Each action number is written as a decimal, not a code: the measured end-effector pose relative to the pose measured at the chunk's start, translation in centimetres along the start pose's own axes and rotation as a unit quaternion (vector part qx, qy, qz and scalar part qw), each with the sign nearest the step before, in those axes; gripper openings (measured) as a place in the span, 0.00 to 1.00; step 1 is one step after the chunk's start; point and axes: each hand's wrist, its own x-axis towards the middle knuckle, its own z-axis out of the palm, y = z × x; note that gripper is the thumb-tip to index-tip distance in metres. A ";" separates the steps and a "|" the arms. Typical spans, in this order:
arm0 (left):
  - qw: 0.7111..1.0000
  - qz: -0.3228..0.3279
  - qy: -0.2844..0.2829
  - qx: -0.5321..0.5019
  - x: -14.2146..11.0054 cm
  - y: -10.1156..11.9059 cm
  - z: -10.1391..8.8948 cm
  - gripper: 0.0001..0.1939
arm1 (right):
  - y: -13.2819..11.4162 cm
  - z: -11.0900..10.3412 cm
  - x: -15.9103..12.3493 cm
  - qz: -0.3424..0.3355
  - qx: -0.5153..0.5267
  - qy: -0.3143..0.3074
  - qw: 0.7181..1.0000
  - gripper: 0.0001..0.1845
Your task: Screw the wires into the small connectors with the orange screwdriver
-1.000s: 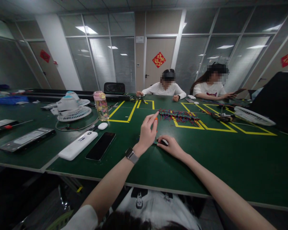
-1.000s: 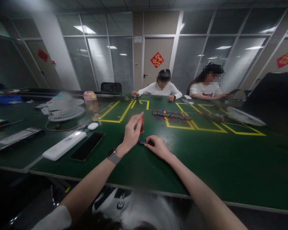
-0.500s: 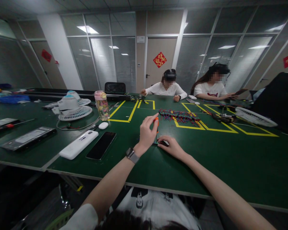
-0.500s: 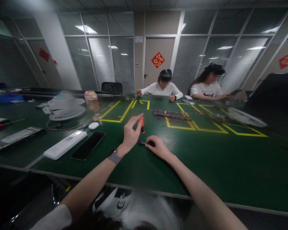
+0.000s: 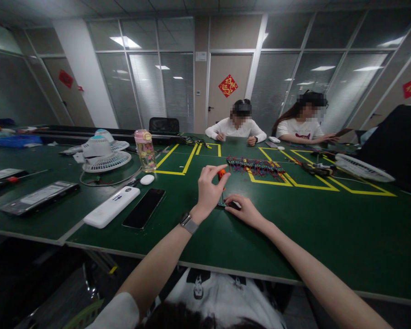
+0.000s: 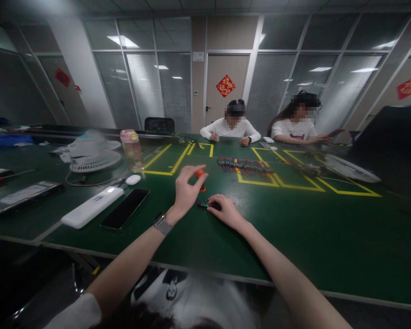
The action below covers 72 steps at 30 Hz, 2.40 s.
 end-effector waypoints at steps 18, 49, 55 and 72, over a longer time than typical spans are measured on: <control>0.999 -0.015 -0.013 -0.039 0.1 0.0 -0.1 0.15 | -0.1 -0.1 0.0 0.002 0.005 -0.005 1.000 0.05; 1.000 0.000 0.001 -0.012 -0.1 0.1 0.0 0.10 | -0.4 -0.1 0.0 -0.007 -0.001 0.000 1.000 0.06; 0.998 -0.002 -0.033 -0.056 -0.1 0.1 0.0 0.15 | -0.4 -0.1 0.0 -0.009 0.003 -0.006 1.000 0.05; 1.000 -0.004 -0.001 -0.004 -0.2 0.3 -0.1 0.11 | 0.0 0.0 0.0 -0.008 0.005 -0.003 1.000 0.06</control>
